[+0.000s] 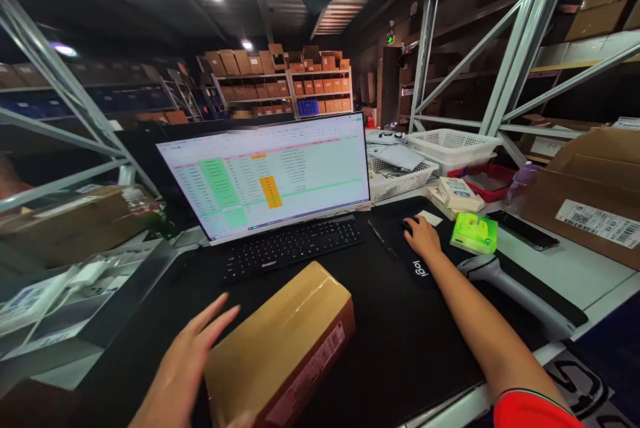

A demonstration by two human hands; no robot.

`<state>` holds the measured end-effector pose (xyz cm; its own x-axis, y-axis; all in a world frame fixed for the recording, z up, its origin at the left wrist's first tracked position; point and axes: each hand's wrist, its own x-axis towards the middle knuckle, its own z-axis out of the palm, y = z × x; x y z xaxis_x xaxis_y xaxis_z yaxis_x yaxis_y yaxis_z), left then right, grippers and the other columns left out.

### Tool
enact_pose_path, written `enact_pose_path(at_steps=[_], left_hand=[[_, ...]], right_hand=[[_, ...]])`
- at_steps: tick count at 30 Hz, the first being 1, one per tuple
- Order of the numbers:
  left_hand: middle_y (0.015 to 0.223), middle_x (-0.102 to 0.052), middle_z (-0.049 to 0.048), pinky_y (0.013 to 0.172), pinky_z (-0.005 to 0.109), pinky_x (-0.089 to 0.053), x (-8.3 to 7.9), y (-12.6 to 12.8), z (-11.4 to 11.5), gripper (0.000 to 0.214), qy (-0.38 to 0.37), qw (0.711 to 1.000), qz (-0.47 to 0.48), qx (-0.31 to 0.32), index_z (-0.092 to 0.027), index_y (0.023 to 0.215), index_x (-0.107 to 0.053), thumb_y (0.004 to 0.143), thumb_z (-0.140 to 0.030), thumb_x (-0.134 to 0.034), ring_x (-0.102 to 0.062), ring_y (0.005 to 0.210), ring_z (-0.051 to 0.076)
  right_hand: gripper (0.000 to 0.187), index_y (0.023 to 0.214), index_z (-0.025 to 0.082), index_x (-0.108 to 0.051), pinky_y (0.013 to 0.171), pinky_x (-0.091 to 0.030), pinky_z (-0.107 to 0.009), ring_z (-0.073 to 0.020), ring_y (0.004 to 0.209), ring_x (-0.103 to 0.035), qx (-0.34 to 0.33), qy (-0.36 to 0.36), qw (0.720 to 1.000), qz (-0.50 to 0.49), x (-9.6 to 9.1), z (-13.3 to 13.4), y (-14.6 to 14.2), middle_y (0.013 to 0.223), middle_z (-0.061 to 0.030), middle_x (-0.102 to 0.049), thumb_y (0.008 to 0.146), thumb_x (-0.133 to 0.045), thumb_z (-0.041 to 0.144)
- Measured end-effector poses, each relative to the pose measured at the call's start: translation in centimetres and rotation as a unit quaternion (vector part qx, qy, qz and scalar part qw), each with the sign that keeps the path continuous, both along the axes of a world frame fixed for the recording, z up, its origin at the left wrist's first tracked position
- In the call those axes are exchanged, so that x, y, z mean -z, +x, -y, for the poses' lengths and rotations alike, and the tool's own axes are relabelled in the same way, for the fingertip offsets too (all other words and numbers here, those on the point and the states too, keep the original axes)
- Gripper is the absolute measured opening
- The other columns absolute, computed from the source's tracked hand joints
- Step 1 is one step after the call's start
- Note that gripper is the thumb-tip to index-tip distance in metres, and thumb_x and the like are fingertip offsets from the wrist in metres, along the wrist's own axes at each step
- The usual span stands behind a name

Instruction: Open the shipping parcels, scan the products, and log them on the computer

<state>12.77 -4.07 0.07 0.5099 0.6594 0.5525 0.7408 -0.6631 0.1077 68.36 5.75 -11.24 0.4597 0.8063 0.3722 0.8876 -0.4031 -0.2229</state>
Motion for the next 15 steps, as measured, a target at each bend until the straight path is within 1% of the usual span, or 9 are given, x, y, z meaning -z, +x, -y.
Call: enact_pose_path(at_steps=[1,3,4,6,8,10,12,13,15], left_hand=[[0.160,-0.045,0.0171,0.095,0.060,-0.058,-1.0,1.8,-0.6,0.095,0.000,1.000,-0.029,0.008,-0.028,0.159,-0.035,0.079,-0.067,-0.067,-0.048,0.142,0.044],[0.151,-0.053,0.0237,0.101,0.064,-0.053,-2.8,5.0,-1.6,0.105,-0.062,0.993,-0.102,0.000,-0.020,0.155,-0.044,0.066,-0.067,-0.074,-0.055,0.135,0.046],[0.139,-0.062,0.0246,0.096,0.060,-0.057,-3.5,6.3,-2.0,0.106,-0.116,0.984,-0.134,-0.002,-0.015,0.154,-0.046,0.064,-0.064,-0.075,-0.064,0.123,0.044],[0.121,-0.071,0.0208,0.089,0.050,-0.060,-4.3,7.7,-2.5,0.105,-0.199,0.966,-0.163,-0.008,-0.010,0.155,-0.042,0.065,-0.055,-0.071,-0.072,0.105,0.037],[0.116,-0.073,0.0166,0.085,0.041,-0.062,-4.6,7.5,-3.0,0.106,-0.225,0.960,-0.163,0.008,-0.010,0.157,-0.039,0.064,-0.050,-0.071,-0.073,0.099,0.032],[0.125,-0.071,0.0151,0.088,0.036,-0.061,-4.7,6.0,-3.8,0.109,-0.211,0.962,-0.161,0.059,-0.015,0.157,-0.041,0.059,-0.050,-0.075,-0.073,0.105,0.030],[0.141,-0.065,0.0120,0.098,0.034,-0.058,-5.1,4.1,-5.0,0.110,-0.191,0.958,-0.174,0.126,-0.025,0.156,-0.043,0.055,-0.048,-0.079,-0.069,0.119,0.030],[0.147,-0.061,0.0090,0.103,0.034,-0.056,-5.4,3.1,-5.6,0.108,-0.183,0.954,-0.185,0.152,-0.031,0.156,-0.043,0.055,-0.044,-0.079,-0.066,0.125,0.029],[0.150,-0.059,0.0036,0.106,0.037,-0.054,-6.1,1.7,-6.4,0.110,-0.177,0.942,-0.210,0.193,-0.039,0.156,-0.041,0.052,-0.033,-0.077,-0.062,0.131,0.029]], right_hand=[[0.045,0.139,0.021,-0.064,0.107,-0.045,-0.042,-0.0293,0.126,-0.057,0.003,0.005,1.000,0.000,-0.2,0.0,-0.2,0.144,-0.0170,-0.052,0.096,-0.057,0.031],[0.050,0.142,0.019,-0.061,0.113,-0.040,-0.045,-0.0315,0.132,-0.052,0.000,0.020,1.000,0.018,-0.8,0.3,-0.9,0.145,-0.0180,-0.052,0.095,-0.061,0.032],[0.052,0.144,0.017,-0.059,0.116,-0.037,-0.046,-0.0324,0.136,-0.049,-0.009,0.029,0.999,0.033,-1.1,0.5,-1.5,0.146,-0.0186,-0.052,0.094,-0.062,0.032],[0.050,0.143,0.013,-0.058,0.119,-0.033,-0.046,-0.0320,0.139,-0.045,-0.047,0.038,0.997,0.053,-1.9,1.1,-3.2,0.147,-0.0191,-0.053,0.096,-0.060,0.032],[0.044,0.138,0.012,-0.061,0.117,-0.036,-0.042,-0.0295,0.135,-0.050,-0.101,0.015,0.994,0.035,-2.6,1.5,-5.3,0.145,-0.0185,-0.056,0.100,-0.054,0.033],[0.044,0.137,0.011,-0.061,0.113,-0.041,-0.040,-0.0284,0.129,-0.056,-0.140,-0.032,0.990,-0.008,-2.9,1.6,-7.3,0.138,-0.0179,-0.062,0.103,-0.051,0.038],[0.048,0.141,0.011,-0.058,0.111,-0.043,-0.040,-0.0290,0.127,-0.058,-0.150,-0.073,0.985,-0.044,-3.0,1.4,-8.9,0.135,-0.0186,-0.063,0.101,-0.057,0.039],[0.051,0.144,0.011,-0.056,0.110,-0.043,-0.039,-0.0291,0.127,-0.059,-0.147,-0.085,0.984,-0.055,-3.0,1.3,-9.4,0.135,-0.0192,-0.063,0.100,-0.060,0.036],[0.055,0.148,0.012,-0.052,0.107,-0.045,-0.037,-0.0284,0.125,-0.061,-0.135,-0.100,0.983,-0.070,-2.9,1.1,-10.0,0.135,-0.0199,-0.062,0.096,-0.063,0.025]])
